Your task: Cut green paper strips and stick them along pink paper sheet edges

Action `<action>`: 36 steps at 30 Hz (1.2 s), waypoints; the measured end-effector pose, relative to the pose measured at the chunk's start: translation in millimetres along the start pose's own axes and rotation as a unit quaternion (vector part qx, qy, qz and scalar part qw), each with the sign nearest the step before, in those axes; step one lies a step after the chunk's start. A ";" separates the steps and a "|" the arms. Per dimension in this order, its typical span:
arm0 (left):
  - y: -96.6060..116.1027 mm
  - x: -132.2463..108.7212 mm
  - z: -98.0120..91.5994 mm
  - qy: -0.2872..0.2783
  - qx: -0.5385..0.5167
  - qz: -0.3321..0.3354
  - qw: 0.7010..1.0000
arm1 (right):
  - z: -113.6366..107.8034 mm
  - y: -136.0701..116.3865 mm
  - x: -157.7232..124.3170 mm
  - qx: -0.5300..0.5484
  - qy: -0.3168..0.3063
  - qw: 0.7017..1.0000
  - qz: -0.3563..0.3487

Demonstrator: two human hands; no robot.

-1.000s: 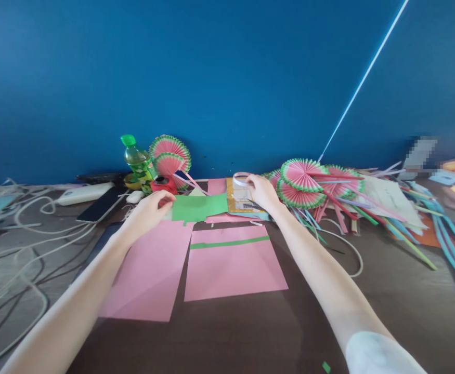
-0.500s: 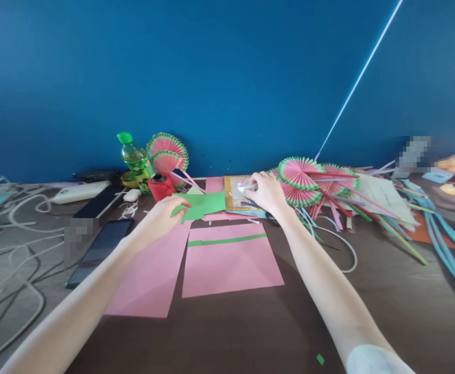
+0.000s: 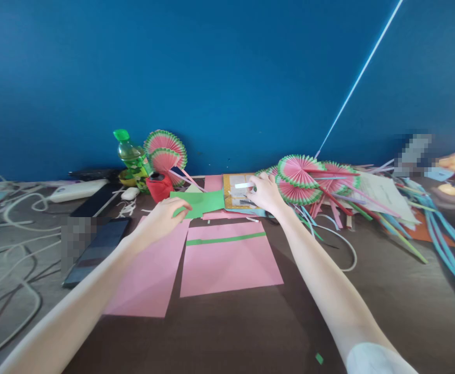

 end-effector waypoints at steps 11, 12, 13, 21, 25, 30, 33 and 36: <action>50.6 2.6 -12.8 0.073 -0.125 0.038 0.989 | -30.1 -78.9 -43.5 0.188 -0.158 0.957 -0.155; 56.1 1.9 -9.3 0.054 -0.159 0.027 0.985 | -29.1 -82.9 -46.6 0.189 -0.166 0.954 -0.160; 60.4 0.9 -5.2 0.035 -0.194 0.011 0.980 | -27.6 -86.5 -49.6 0.195 -0.176 0.951 -0.165; 59.7 -3.1 5.3 0.078 -0.361 -0.086 0.925 | -35.0 -104.5 -68.3 0.296 -0.117 0.931 -0.178; 52.4 -2.9 4.6 0.122 -0.386 -0.091 0.910 | -35.8 -116.6 -81.9 0.278 -0.085 0.932 -0.216; 49.1 -4.5 9.7 0.132 -0.388 -0.083 0.909 | -29.7 -114.0 -85.4 0.312 -0.055 0.931 -0.179; 49.2 -5.3 12.0 0.122 -0.364 -0.079 0.920 | -28.6 -110.6 -85.4 0.339 -0.060 0.925 -0.158; 48.4 -5.3 11.5 0.119 -0.345 -0.081 0.927 | -26.6 -107.4 -83.8 0.369 -0.089 0.917 -0.126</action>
Point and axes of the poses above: each hand's wrist, its own x-axis towards the middle knuckle, its own z-axis out of the palm, y = z × x, the point moved 7 cm from there along x, towards the middle knuckle, and after that the axes turned 14 degrees about z, right-handed, at the moved point
